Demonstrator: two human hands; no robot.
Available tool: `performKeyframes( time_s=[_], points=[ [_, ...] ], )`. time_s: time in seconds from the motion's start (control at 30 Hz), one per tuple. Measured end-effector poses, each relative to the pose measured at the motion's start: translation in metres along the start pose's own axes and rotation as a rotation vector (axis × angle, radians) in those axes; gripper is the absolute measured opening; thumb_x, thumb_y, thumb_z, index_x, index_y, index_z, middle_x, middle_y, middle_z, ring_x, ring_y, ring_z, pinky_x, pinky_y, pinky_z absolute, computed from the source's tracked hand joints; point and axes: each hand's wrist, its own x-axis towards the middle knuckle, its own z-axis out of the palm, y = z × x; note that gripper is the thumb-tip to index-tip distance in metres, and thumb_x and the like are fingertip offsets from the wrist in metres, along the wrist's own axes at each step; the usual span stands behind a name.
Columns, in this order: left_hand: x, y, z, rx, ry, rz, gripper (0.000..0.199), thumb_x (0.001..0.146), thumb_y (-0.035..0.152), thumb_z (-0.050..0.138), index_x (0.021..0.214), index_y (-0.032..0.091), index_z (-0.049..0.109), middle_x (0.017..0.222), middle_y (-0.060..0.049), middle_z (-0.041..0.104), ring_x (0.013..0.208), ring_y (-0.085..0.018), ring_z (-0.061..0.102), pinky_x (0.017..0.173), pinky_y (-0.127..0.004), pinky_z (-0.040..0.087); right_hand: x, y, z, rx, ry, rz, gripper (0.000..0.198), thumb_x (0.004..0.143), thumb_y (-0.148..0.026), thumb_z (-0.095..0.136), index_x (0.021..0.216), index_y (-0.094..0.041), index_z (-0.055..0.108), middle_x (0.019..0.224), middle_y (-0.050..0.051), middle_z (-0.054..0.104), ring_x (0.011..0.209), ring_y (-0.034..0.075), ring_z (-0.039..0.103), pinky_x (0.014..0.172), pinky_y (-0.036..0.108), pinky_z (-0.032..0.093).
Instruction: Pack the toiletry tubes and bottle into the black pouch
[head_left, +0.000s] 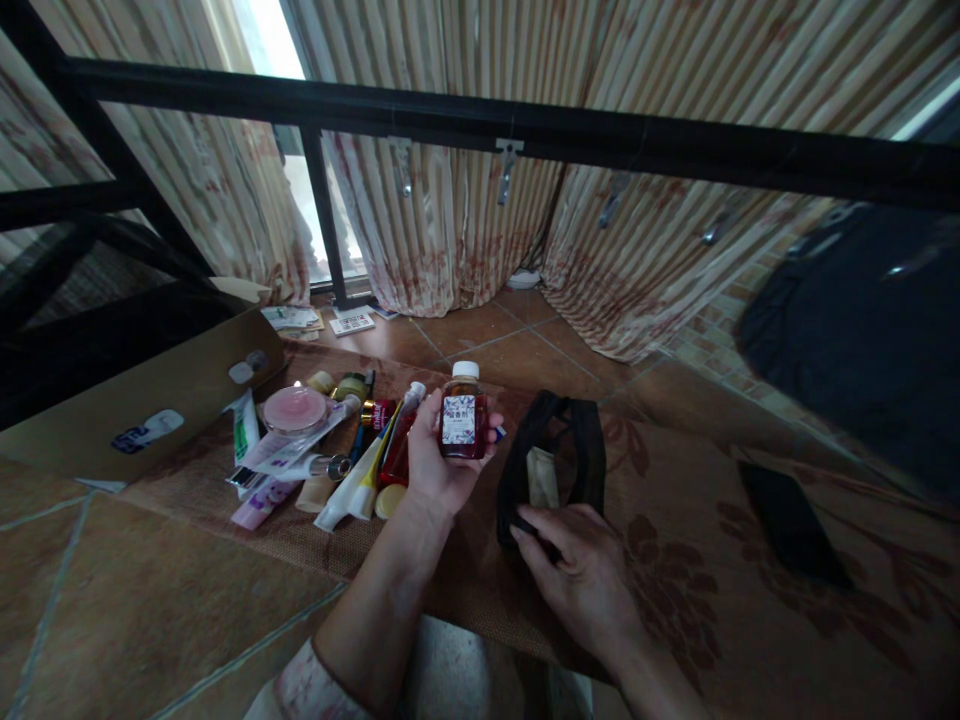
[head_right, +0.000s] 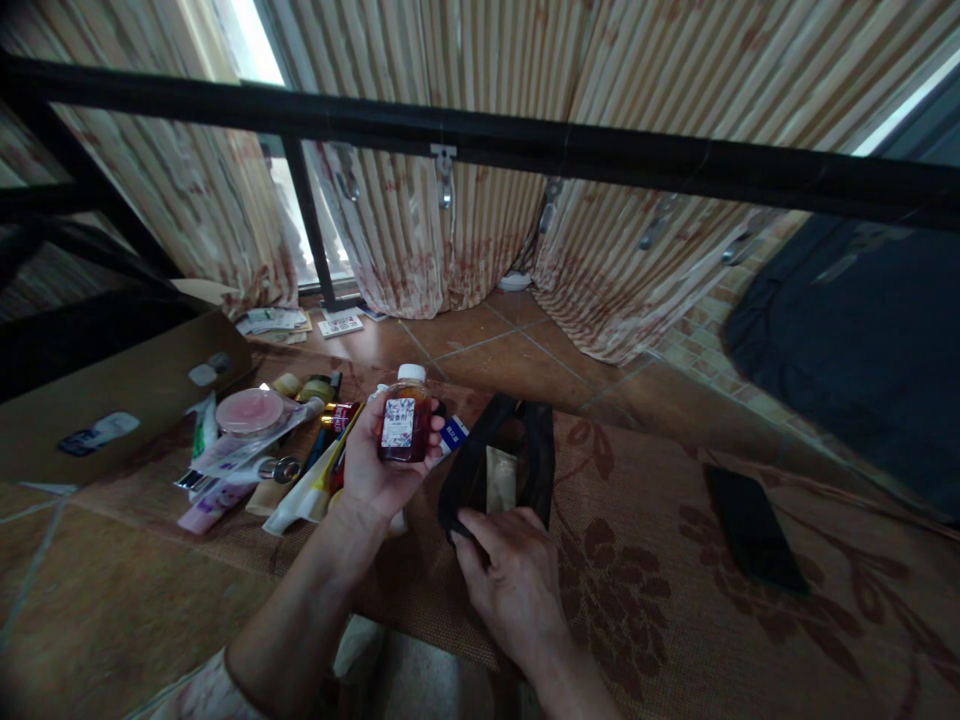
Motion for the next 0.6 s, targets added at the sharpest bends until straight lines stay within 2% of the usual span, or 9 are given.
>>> performKeyframes(
  time_s=[0.6],
  points=[
    [0.0004, -0.0006, 0.0007, 0.022, 0.018, -0.014, 0.048, 0.09, 0.048, 0.041, 0.093, 0.007, 0.067, 0.073, -0.014, 0.07, 0.056, -0.017, 0.064, 0.051, -0.025, 0.051, -0.0012, 0.0016, 0.0026, -0.002, 0.007, -0.007, 0.014, 0.089, -0.023, 0.06, 0.098, -0.022, 0.07, 0.08, 0.002, 0.074, 0.068, 0.015, 0.065, 0.073, 0.031, 0.04]
  ],
)
